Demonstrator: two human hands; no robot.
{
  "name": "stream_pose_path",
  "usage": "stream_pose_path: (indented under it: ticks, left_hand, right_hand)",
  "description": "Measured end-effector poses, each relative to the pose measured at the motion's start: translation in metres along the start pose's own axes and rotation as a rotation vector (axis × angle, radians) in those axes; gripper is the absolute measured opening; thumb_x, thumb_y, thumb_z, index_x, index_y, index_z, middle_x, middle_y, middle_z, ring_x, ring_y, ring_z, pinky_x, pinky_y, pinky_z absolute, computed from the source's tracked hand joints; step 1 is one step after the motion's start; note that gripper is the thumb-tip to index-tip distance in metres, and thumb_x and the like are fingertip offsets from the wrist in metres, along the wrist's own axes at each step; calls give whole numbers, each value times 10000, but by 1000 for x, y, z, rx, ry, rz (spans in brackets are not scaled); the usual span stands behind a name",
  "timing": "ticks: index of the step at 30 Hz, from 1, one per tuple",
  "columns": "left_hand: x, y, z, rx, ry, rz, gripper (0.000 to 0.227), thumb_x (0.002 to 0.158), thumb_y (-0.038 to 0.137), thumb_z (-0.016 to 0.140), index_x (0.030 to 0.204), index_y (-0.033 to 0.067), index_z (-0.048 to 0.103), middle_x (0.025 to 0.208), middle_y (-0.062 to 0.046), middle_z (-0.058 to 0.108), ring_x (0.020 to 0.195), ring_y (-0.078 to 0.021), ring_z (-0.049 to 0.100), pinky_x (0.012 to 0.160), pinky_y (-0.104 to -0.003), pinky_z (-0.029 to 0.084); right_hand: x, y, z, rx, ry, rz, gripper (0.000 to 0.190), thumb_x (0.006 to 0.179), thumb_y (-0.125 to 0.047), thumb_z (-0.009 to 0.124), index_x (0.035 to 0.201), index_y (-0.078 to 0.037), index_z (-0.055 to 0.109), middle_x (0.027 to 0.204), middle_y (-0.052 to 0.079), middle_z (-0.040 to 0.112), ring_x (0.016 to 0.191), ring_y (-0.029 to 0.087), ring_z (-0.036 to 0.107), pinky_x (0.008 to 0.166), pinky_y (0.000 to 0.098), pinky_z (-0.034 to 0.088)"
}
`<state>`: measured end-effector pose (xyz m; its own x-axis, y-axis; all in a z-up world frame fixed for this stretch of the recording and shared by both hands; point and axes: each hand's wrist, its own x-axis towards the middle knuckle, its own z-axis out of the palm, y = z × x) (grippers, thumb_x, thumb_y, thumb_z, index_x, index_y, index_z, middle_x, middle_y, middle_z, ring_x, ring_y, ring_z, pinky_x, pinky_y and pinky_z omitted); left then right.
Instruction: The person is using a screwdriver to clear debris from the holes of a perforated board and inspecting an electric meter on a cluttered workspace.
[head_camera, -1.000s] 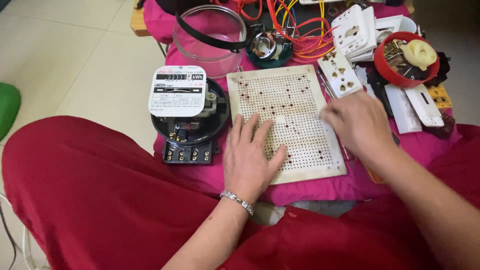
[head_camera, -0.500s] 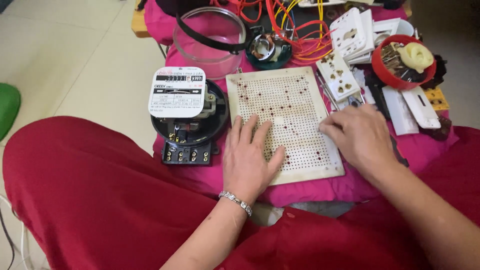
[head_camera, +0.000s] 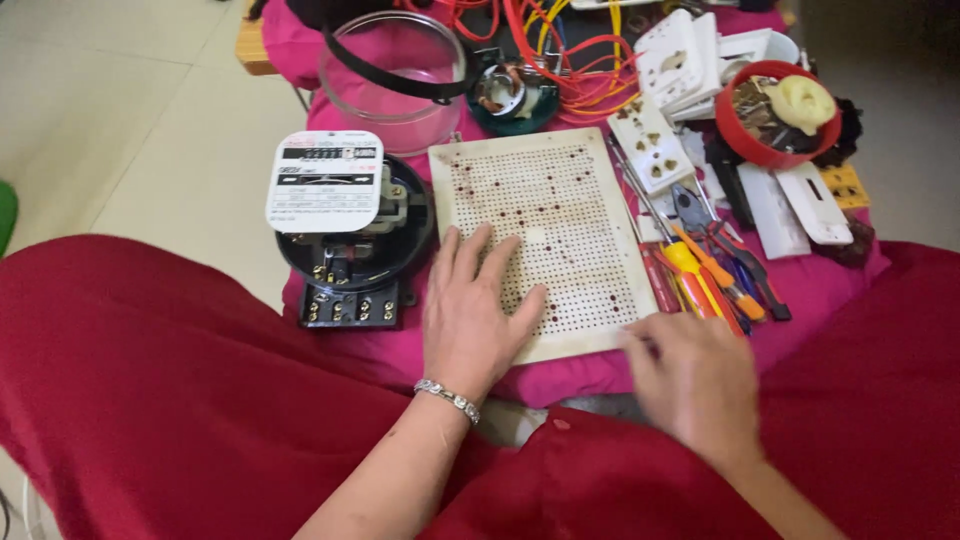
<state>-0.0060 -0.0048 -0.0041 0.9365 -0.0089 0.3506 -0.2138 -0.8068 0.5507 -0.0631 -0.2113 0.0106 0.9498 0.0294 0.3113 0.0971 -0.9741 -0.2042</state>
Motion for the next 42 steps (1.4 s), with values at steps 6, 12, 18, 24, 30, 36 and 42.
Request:
stream_pose_path:
  ticks: [6, 12, 18, 24, 30, 36, 42]
  left_hand:
    - [0, -2, 3, -1, -17, -5, 577, 822, 417, 723, 1332, 156, 662, 1499, -111, 517, 1462, -399, 364, 1146, -489, 344]
    - [-1, -3, 5, 1, 7, 8, 573, 835, 431, 709, 1332, 149, 661, 1486, -115, 528, 1453, -403, 375, 1152, -492, 337]
    - [0, -6, 2, 70, -79, -5, 396, 1020, 307, 488, 1365, 202, 652, 1462, -103, 543, 1477, -379, 367, 1186, -535, 324]
    - [2, -21, 3, -400, -22, -117, 427, 1079, 256, 394, 1366, 106, 670, 1424, -174, 625, 1471, -439, 371, 1213, -537, 279]
    - [11, -16, -22, -1026, -43, -329, 676, 1084, 448, 146, 1474, 85, 563, 1527, -194, 532, 1538, -378, 251, 1284, -460, 136]
    - [12, -23, -23, -1307, -40, -398, 743, 1054, 567, 146, 1535, 110, 480, 1594, -148, 445, 1553, -319, 244, 1299, -430, 120]
    - [13, -36, -11, -1536, 97, -408, 755, 1058, 609, 185, 1525, 106, 499, 1577, -137, 480, 1554, -294, 274, 1306, -411, 130]
  right_hand:
    - [5, 8, -16, -82, -214, 313, 236, 951, -389, 648, 989, -204, 789, 907, 50, 769, 846, 289, 641, 816, 442, 524]
    - [-4, -1, 5, -9, 45, -18, 104, 867, -237, 742, 884, -143, 783, 878, 43, 750, 750, 278, 637, 701, 422, 506]
    - [1, -9, 17, -24, -34, -69, 87, 860, -363, 730, 853, -280, 754, 782, 12, 717, 870, 327, 701, 769, 483, 567]
    - [-1, 28, 17, -178, -78, 4, 150, 854, -448, 704, 936, -330, 749, 858, -76, 701, 949, 231, 695, 824, 391, 548]
    - [17, -53, 30, 110, -92, -273, 66, 815, -310, 745, 835, -248, 756, 777, 1, 694, 869, 306, 675, 784, 463, 505]
    - [19, -50, 32, 153, -88, -328, 46, 829, -295, 749, 865, -268, 756, 817, -7, 710, 891, 290, 676, 780, 452, 505]
    - [16, -5, 10, 34, -101, -223, 97, 847, -340, 760, 932, -294, 753, 871, -29, 722, 917, 267, 680, 831, 423, 503]
